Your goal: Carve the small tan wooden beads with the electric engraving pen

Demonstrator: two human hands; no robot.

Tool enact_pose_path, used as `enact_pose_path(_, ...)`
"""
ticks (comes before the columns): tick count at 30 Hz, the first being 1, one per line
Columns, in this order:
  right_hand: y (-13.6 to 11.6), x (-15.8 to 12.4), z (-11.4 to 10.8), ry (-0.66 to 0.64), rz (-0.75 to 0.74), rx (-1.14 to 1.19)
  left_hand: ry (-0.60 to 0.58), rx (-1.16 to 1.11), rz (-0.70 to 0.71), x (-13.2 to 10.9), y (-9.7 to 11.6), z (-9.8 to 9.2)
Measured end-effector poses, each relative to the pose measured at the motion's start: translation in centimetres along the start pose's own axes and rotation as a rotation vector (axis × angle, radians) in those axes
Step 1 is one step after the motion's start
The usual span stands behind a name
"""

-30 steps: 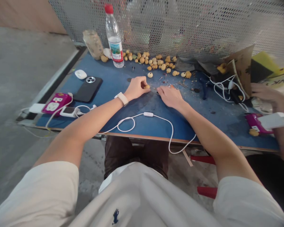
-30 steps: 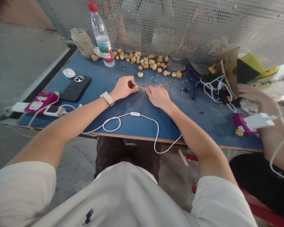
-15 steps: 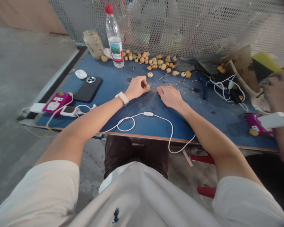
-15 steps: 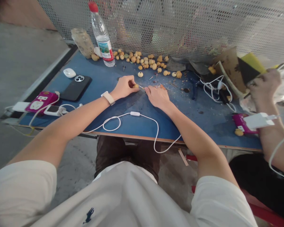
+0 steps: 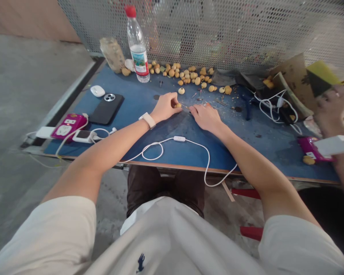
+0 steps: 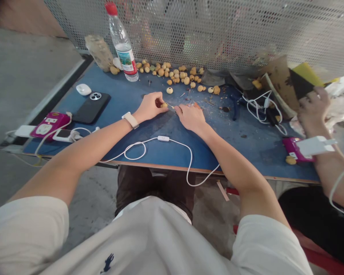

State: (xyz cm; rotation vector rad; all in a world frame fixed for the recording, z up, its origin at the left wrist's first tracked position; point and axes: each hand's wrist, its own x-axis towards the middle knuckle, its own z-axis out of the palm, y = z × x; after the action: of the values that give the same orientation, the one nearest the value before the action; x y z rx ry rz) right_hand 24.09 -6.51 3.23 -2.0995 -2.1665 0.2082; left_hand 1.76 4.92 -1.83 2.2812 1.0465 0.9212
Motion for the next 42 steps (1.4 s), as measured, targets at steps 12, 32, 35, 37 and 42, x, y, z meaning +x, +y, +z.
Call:
enact_pose_path(12, 0.1, 0.1, 0.4, 0.011, -0.017, -0.016, 0.014, 0.029, 0.013, -0.2, 0.1, 0.2)
enact_pose_path(32, 0.6, 0.2, 0.4, -0.002, -0.011, 0.024, -0.047, 0.084, 0.007, -0.3, 1.1, -0.1)
enact_pose_path(35, 0.4, 0.1, 0.3, -0.017, -0.010, 0.023, -0.048, 0.113, 0.029, -0.4, 1.4, -0.3)
enact_pose_path(37, 0.3, 0.1, 0.2, -0.024, -0.009, 0.020, -0.043, 0.124, 0.045, -0.5, 1.5, -0.4)
enact_pose_path(42, 0.0, -0.2, -0.1, -0.015, -0.013, 0.008, -0.059, 0.133, 0.065, -0.9, 1.4, -0.6)
